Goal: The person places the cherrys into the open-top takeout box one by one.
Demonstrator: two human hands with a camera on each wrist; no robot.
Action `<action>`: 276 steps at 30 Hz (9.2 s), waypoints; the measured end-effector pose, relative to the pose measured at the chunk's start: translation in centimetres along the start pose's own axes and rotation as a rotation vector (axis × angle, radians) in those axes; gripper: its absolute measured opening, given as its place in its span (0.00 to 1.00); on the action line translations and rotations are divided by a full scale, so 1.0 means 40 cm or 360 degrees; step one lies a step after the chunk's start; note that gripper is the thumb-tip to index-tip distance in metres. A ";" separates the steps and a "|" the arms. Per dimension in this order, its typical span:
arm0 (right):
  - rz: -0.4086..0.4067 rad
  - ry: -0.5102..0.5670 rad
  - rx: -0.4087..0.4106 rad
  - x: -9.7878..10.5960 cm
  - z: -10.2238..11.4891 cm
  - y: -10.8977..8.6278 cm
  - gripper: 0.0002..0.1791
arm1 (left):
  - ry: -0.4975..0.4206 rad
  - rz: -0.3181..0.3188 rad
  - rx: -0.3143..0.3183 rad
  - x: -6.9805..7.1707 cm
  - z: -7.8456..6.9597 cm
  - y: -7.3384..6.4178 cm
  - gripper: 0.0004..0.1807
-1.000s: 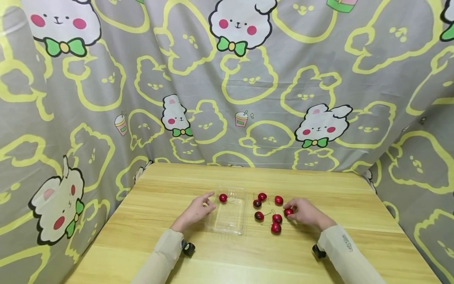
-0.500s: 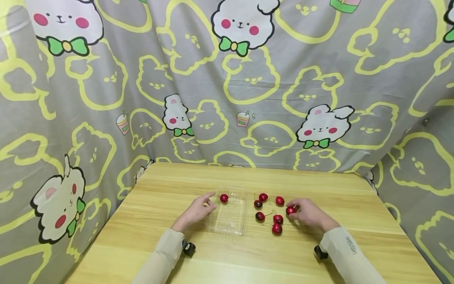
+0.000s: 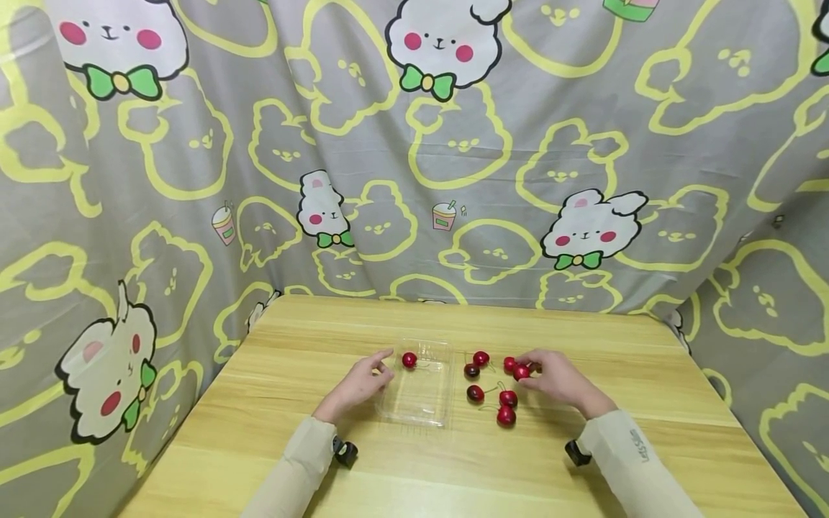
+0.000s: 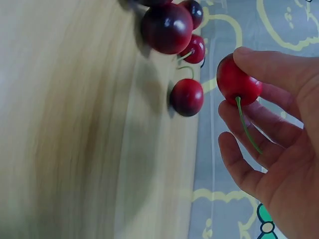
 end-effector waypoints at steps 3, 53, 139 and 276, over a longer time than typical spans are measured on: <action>-0.0005 0.0023 0.0014 0.001 0.016 0.004 0.20 | -0.0009 0.0000 -0.0006 -0.001 -0.002 -0.001 0.30; 0.0068 0.0261 0.0044 -0.124 0.234 0.142 0.20 | -0.0078 -0.0034 0.0001 -0.001 -0.012 -0.008 0.29; -0.0133 -0.0212 0.0104 -0.290 0.310 0.246 0.16 | -0.0001 -0.0017 -0.0023 0.002 -0.010 -0.009 0.28; 0.0274 -0.0086 0.0225 -0.127 0.103 -0.060 0.16 | -0.0065 -0.0033 -0.0009 0.011 0.005 -0.001 0.27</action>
Point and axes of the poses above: each hand's wrist, its own y-axis towards the middle knuckle, its own x-axis out of the back of the hand, z = x × y, the point moved 10 cm from there along y, towards the middle knuckle, and after that the axes turned 3 degrees about z, right-handed, at the moved point
